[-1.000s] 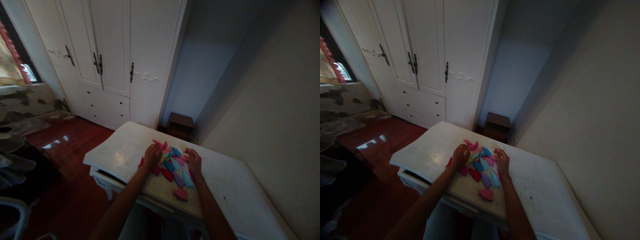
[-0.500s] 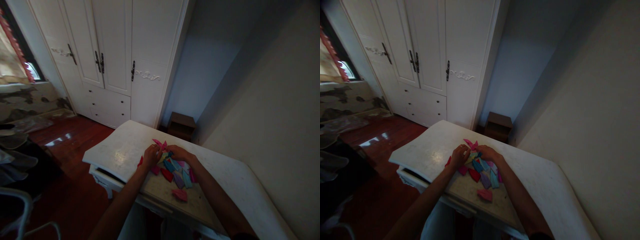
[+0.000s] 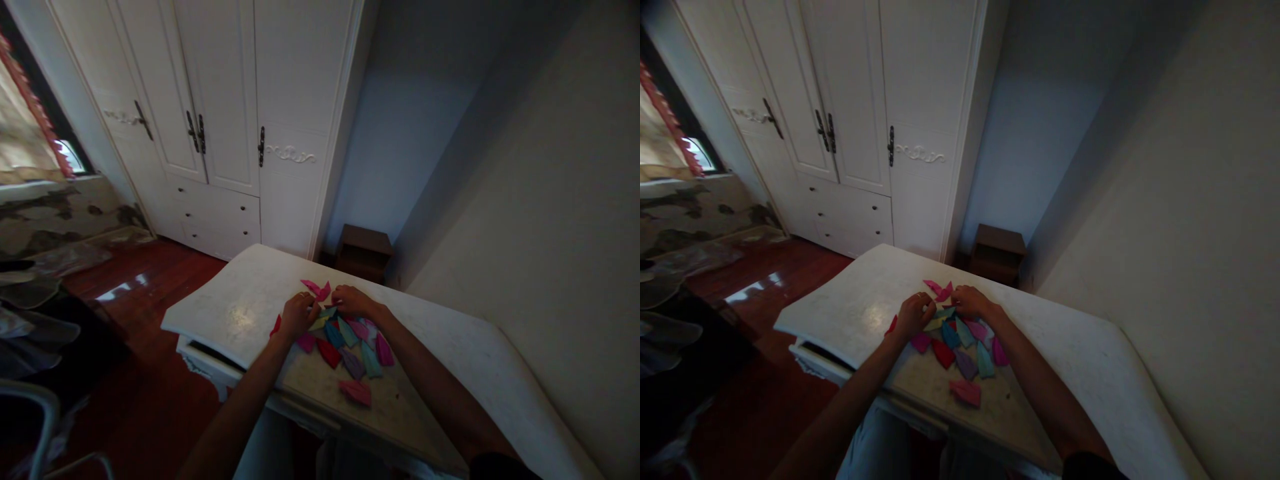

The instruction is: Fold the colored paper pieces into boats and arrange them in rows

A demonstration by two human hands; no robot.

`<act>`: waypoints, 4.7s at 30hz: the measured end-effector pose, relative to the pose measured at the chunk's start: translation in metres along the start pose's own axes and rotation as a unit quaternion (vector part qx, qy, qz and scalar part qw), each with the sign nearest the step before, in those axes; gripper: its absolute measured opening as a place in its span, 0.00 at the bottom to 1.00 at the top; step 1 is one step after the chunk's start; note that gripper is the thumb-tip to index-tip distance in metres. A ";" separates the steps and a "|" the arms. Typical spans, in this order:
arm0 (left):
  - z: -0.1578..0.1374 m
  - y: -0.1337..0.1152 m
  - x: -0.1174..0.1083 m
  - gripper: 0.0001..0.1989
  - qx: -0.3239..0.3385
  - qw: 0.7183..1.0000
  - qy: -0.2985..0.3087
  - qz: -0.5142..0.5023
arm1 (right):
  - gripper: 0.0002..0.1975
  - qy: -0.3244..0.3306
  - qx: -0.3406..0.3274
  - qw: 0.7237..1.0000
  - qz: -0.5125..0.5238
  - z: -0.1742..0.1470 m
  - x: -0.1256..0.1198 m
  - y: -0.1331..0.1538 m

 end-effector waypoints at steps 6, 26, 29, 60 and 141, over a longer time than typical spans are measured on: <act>0.000 0.000 -0.001 0.14 -0.004 1.000 0.002 0.003 | 0.10 -0.082 0.058 0.993 0.058 -0.031 -0.035 -0.031; -0.003 -0.015 0.022 0.09 0.079 0.992 0.093 0.006 | 0.20 -0.174 0.272 0.911 0.258 -0.231 0.051 -0.069; -0.005 -0.017 0.035 0.14 0.087 0.984 0.152 0.025 | 0.18 -0.206 0.271 0.910 0.238 -0.236 0.050 -0.064; 0.001 -0.168 0.111 0.11 0.112 0.935 0.303 -0.147 | 0.16 -0.222 0.268 0.910 0.227 -0.237 0.053 -0.066; -0.076 -0.051 0.007 0.15 -0.026 0.982 0.044 0.184 | 0.21 -0.299 0.161 0.907 0.247 -0.035 -0.002 -0.054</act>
Point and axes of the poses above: each hand's wrist, its own z-axis towards the middle knuckle, its own x-axis out of the palm, y = z × x, the point moved 10 cm from there along z, towards the middle knuckle, and after that the axes turned 10 degrees about -z, right-handed, at the moved point
